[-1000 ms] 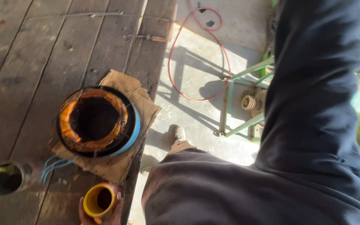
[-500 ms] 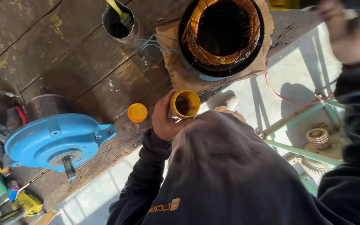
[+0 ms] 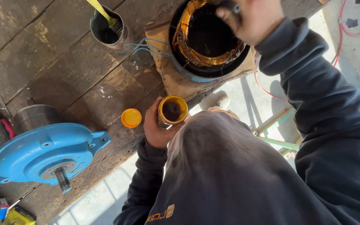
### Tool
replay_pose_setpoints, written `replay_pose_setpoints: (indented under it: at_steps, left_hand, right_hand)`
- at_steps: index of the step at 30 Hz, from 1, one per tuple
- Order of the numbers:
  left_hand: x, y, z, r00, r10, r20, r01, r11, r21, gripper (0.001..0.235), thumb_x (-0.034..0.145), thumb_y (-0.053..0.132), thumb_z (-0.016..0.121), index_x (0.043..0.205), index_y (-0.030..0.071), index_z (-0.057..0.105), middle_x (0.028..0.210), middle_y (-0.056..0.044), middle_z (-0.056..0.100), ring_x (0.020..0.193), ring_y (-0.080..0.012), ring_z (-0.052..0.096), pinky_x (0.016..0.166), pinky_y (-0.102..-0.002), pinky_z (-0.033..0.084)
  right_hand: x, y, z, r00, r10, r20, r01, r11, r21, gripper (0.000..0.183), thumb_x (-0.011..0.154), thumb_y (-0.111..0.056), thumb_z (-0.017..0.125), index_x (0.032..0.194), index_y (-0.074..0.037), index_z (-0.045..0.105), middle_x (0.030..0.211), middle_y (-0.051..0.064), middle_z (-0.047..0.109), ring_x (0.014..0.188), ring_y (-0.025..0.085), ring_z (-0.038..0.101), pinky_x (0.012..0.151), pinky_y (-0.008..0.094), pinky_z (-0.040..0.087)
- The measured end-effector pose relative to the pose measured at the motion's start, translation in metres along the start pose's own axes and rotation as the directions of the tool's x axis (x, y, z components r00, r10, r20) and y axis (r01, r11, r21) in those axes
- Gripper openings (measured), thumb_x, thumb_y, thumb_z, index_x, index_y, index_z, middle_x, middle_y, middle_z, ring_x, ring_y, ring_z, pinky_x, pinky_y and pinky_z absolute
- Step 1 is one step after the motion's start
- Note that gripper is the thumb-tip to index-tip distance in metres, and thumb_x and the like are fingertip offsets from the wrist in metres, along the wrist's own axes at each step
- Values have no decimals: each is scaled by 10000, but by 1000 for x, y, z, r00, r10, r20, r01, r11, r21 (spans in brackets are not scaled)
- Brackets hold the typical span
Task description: Applying a yellow varnish to the copper windings of an electric motor stator using a brush.
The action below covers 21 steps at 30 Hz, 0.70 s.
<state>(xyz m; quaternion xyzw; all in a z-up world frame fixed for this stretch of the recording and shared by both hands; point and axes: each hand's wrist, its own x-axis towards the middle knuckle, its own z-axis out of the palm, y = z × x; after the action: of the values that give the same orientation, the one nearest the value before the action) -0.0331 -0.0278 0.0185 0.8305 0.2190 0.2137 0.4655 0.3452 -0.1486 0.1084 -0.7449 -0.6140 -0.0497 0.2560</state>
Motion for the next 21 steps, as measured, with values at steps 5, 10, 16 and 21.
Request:
replay_pose_setpoints:
  at_steps: [5,10,16,21]
  left_hand:
    - [4,-5,-5,999,-39,20,37,996,83,998,691,343,987,1479,-23,497,1312,-168,618,1223,-281,654,1052,-381,537]
    - [10,-4,-8,1000,-25,8,25,1000,12,979,718,337,975,1488,-19,485,1328,-177,611,1241,-299,653,1058,-389,541]
    - [15,-4,-10,999,-41,23,40,999,32,973,704,342,974,1475,-9,496,1320,-172,621,1226,-306,659,1039,-389,547]
    - [17,-9,-11,997,8,73,-13,998,67,977,696,309,988,1471,-20,493,1321,-171,624,1234,-301,646,1055,-389,531]
  right_hand:
    - [8,-18,5,944,-326,44,312,931,191,214,1047,-259,728,1177,-95,684,1032,91,688,1007,316,690,890,435,572]
    - [2,-15,-1,973,-229,21,226,970,84,168,1092,-244,710,1174,-98,702,1041,100,693,979,301,683,876,411,570]
    - [-7,9,7,964,-241,114,190,922,338,216,1069,-296,702,1164,-102,704,1025,88,709,932,288,698,855,400,582]
    - [-6,20,11,993,-121,-13,121,989,84,173,1137,-246,726,1180,-80,702,1029,103,698,930,300,685,840,403,563]
